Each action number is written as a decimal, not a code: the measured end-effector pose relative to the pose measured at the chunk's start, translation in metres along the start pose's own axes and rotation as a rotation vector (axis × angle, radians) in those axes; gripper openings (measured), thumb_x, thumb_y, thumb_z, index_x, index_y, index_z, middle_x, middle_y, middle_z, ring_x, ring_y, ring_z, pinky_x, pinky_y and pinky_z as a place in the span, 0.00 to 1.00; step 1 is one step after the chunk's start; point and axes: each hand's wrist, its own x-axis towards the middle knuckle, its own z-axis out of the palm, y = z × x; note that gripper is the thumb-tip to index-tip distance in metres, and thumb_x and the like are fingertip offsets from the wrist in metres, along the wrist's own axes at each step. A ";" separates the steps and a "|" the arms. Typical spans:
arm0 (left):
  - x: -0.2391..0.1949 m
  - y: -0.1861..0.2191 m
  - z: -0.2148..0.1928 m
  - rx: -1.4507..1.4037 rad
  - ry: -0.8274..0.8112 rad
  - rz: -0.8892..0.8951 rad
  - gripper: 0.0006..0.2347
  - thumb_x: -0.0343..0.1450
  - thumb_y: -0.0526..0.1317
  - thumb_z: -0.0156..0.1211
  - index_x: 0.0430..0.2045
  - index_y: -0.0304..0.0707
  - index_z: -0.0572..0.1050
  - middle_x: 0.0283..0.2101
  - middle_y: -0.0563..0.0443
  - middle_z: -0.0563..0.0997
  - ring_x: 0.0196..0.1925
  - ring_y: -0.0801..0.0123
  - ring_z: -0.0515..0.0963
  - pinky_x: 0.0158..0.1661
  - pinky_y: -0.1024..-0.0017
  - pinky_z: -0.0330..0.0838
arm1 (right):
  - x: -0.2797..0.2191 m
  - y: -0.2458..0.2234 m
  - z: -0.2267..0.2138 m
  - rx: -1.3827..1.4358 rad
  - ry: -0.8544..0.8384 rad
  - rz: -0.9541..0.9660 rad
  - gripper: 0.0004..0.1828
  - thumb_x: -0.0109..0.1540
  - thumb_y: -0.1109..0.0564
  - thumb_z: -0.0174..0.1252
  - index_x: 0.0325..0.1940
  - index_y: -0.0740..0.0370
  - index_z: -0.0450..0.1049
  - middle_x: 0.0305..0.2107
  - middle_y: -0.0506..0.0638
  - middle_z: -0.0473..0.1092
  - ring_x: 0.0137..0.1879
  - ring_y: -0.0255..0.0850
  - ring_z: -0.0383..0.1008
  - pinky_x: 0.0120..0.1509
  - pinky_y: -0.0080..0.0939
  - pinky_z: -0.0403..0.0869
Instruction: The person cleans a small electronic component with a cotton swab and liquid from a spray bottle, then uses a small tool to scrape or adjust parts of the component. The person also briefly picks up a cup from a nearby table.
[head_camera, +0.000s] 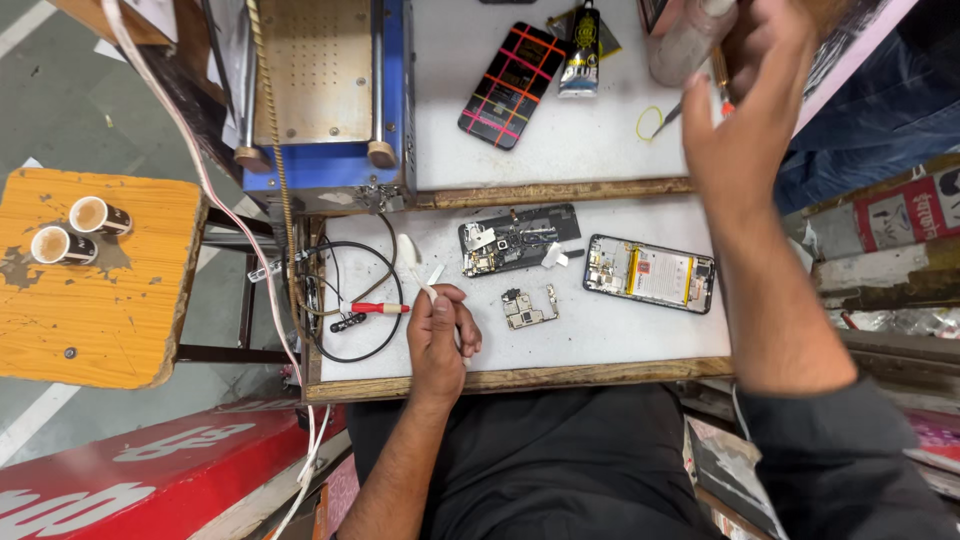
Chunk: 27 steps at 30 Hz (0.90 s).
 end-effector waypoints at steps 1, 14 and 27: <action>0.000 0.001 0.001 0.038 -0.001 0.000 0.14 0.82 0.47 0.41 0.43 0.33 0.68 0.20 0.53 0.68 0.18 0.77 0.64 0.23 0.77 0.65 | 0.016 0.015 0.009 -0.061 0.039 -0.034 0.37 0.67 0.65 0.68 0.75 0.64 0.54 0.66 0.60 0.58 0.73 0.52 0.65 0.76 0.51 0.69; 0.001 0.001 0.002 0.121 -0.046 0.020 0.16 0.82 0.48 0.40 0.42 0.33 0.70 0.21 0.53 0.70 0.20 0.77 0.65 0.23 0.78 0.63 | 0.047 0.069 0.066 -0.007 0.119 -0.055 0.49 0.60 0.69 0.69 0.76 0.57 0.47 0.66 0.61 0.62 0.76 0.56 0.67 0.81 0.50 0.69; 0.013 0.019 0.025 0.356 -0.083 -0.025 0.12 0.78 0.42 0.49 0.49 0.32 0.72 0.24 0.55 0.71 0.22 0.77 0.67 0.24 0.73 0.63 | 0.009 -0.005 0.050 0.646 -0.429 -0.112 0.44 0.61 0.71 0.58 0.77 0.51 0.49 0.64 0.56 0.65 0.69 0.44 0.69 0.76 0.47 0.72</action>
